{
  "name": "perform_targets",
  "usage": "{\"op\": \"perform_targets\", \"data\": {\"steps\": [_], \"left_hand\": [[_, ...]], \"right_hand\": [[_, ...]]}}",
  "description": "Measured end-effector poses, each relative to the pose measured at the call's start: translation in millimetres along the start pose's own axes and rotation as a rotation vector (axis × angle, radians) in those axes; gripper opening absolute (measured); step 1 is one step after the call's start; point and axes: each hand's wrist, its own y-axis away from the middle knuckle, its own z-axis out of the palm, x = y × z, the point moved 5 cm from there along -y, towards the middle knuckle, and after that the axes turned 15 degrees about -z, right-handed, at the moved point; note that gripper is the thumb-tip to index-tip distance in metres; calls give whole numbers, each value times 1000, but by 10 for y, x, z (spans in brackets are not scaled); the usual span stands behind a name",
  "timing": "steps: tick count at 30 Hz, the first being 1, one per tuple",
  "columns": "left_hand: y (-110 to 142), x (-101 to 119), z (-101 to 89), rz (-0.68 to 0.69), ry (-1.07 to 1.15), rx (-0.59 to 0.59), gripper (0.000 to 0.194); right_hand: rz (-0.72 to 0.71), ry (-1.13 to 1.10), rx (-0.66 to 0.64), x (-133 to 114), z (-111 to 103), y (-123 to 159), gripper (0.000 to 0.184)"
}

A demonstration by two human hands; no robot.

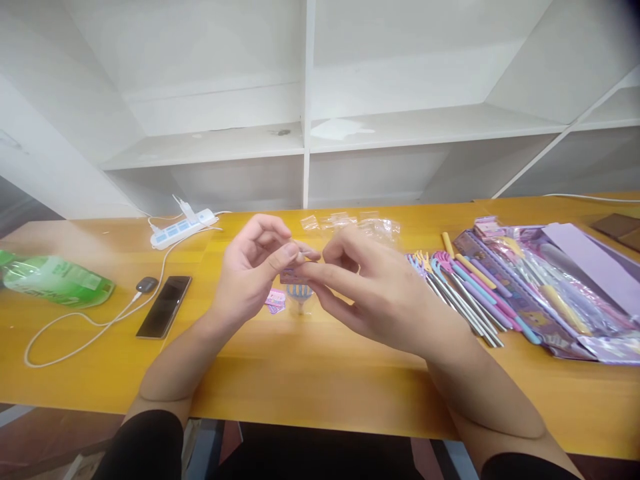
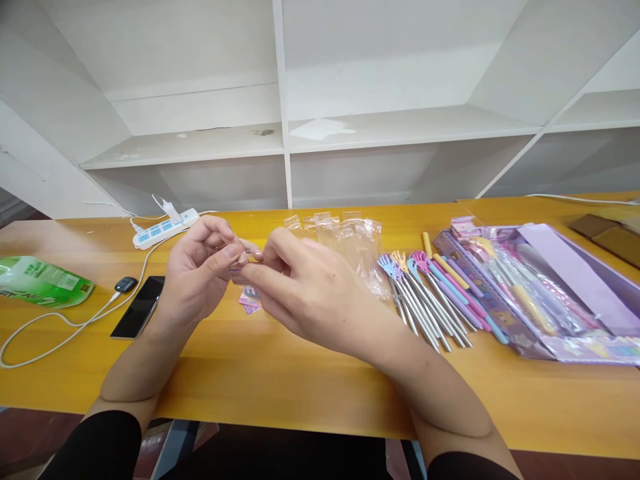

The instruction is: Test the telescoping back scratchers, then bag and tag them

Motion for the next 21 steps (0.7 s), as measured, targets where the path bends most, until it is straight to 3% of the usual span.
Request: {"op": "perform_targets", "data": {"steps": [9,13,17,21], "left_hand": [[5,-33,25,-8,11,-11,26],[11,-28,20,-16,-21,21,28],[20,-35,25,-35,-39,26,29],[-27,-55,16,-24,-6,5,31]], "right_hand": [[21,9,-36,-35,26,-11,17],[66,-7,77,4,-45,-5,16],[184,-112,93,109,-30,48,34],[194,-224,94,185,33,61,11]]}}
